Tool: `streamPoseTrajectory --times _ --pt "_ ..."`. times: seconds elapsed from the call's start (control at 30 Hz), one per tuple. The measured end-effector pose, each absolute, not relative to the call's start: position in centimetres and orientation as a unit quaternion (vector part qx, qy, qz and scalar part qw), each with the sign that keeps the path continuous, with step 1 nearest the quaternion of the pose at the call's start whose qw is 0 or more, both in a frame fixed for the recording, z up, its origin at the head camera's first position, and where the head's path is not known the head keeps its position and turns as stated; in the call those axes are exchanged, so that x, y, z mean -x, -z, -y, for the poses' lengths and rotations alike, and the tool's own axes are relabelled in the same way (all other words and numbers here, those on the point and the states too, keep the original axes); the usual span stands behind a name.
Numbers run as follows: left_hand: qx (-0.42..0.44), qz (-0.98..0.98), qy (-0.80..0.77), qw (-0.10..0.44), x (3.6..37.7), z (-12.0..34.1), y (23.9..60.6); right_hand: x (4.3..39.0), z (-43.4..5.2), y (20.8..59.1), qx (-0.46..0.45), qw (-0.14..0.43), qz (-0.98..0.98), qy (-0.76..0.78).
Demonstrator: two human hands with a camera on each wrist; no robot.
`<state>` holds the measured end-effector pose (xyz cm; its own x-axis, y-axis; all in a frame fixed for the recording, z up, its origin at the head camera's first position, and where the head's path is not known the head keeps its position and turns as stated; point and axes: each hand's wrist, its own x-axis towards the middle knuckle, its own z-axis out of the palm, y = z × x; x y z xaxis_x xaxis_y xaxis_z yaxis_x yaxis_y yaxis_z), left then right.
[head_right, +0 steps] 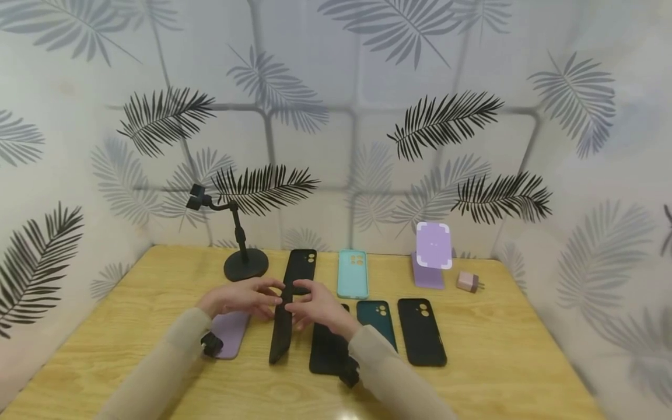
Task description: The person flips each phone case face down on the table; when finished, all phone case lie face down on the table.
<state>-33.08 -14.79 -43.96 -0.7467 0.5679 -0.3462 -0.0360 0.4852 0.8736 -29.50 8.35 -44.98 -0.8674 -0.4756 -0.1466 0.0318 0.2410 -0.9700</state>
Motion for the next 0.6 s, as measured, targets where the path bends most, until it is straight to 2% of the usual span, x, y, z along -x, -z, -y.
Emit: streamPoseTrajectory --times 0.33,0.6 --pt "-0.114 -0.795 -0.495 0.333 32.71 14.61 43.45 29.35 -9.13 45.36 0.144 0.217 -0.755 0.602" --pt "-0.121 -0.808 -0.478 0.323 32.80 14.79 43.31 29.33 -9.25 45.34 0.135 0.218 -0.775 0.577"
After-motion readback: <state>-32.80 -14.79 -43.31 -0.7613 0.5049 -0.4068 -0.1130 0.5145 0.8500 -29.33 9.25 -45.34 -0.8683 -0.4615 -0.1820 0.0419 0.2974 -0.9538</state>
